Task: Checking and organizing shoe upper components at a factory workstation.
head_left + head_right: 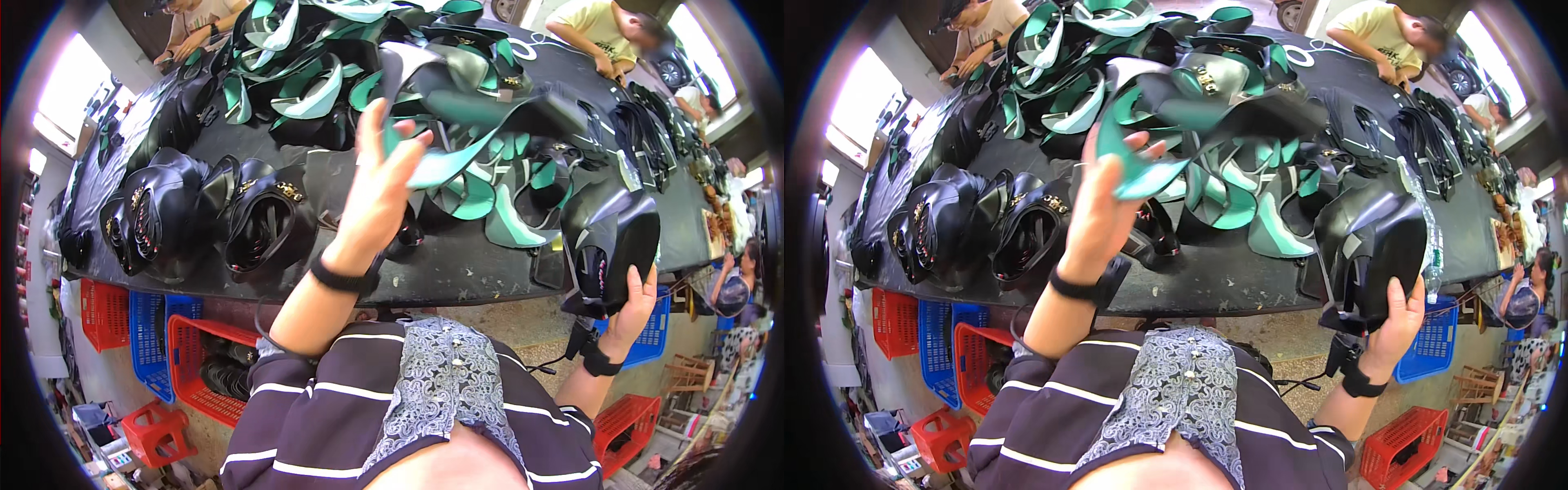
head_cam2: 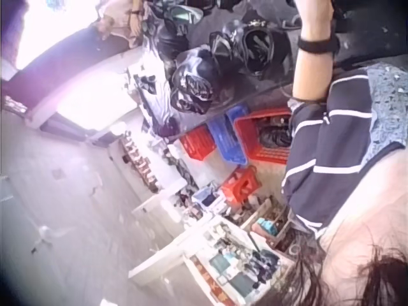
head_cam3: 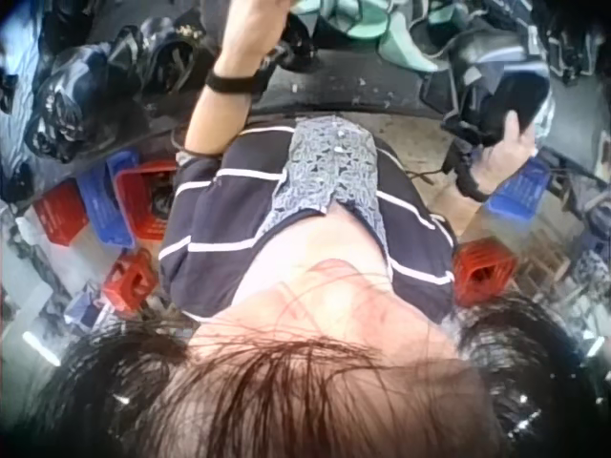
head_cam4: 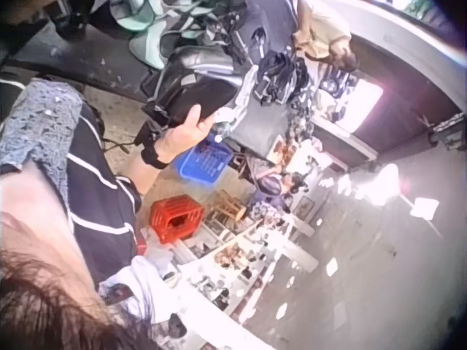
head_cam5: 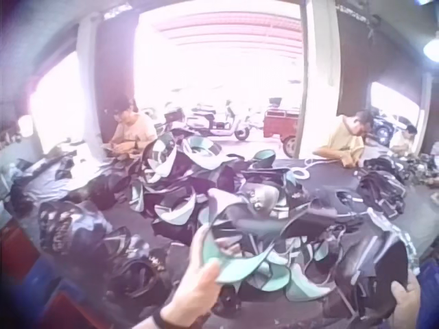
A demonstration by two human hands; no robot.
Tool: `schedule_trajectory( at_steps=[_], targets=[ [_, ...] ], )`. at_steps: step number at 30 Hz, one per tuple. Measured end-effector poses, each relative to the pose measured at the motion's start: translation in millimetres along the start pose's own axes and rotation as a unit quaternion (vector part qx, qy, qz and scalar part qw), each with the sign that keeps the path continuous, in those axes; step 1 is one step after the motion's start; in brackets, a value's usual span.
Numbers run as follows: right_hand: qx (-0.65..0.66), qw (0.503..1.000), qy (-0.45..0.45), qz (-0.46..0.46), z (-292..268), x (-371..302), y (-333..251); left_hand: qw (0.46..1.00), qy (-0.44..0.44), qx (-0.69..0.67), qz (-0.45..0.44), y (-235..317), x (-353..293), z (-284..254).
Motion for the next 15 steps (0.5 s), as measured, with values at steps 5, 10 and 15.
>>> schedule_trajectory(
  at_steps=[5,10,15],
  targets=[
    [-0.528,0.72,-0.084,-0.441,85.1,-25.7,-16.0,0.959,-0.085,0.182,-0.202,-67.7,13.7,5.0],
    [-0.522,0.653,-0.38,-0.396,148.8,-53.9,56.1,0.913,-0.17,-0.198,-0.314,-94.1,-31.0,12.3],
    [-0.382,0.713,-0.487,-0.328,169.5,-64.0,71.1,0.886,-0.151,-0.292,-0.325,-85.1,-37.0,-32.7]
  ],
)
Point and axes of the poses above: each hand's wrist, its own x-axis towards the middle knuckle, its own z-axis out of the palm, y = z × x, the point moved 5 cm from there along x, towards the middle knuckle, and after that the axes turned 2 degrees about -z, right-handed, at the moved point
